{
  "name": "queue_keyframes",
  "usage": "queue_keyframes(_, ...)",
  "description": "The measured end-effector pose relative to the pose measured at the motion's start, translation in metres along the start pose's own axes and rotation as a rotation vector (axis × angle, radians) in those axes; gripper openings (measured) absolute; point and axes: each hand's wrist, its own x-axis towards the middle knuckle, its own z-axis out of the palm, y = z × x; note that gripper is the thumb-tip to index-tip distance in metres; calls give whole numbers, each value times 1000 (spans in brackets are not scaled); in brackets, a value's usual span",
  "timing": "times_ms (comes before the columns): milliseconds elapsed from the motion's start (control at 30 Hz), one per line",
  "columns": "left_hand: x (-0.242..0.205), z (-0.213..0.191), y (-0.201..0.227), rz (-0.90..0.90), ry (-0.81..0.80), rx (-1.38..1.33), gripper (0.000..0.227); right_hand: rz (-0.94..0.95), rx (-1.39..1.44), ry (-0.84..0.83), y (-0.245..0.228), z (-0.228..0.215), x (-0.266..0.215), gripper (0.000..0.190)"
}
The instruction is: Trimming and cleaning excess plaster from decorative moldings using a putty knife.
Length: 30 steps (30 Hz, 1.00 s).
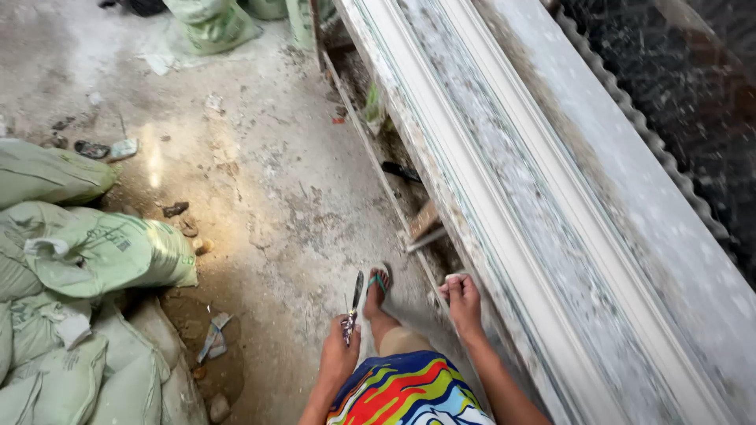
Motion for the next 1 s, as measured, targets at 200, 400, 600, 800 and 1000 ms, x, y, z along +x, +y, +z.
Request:
queue_keyframes(200, 147, -23, 71, -59, 66, 54, 45, 54, -80, -356, -44, 54, 134, 27)
queue_keyframes(400, 266, -43, 150, 54, 106, 81, 46, -23, -497, -367, -156, 92, 241, 32)
queue_keyframes(600, 356, 7, 148, 96, 94, -57, 48, 93, -392, -217, -164, 101, 307, 22)
queue_keyframes(800, 440, 38, 183, 107, -23, -145, 48, 81, -263, -131, -129, 102, 371, 21)
queue_keyframes(1000, 574, 11, 244, 190, -41, -120, 52, 141, -238, 26, -143, 140, 456, 30)
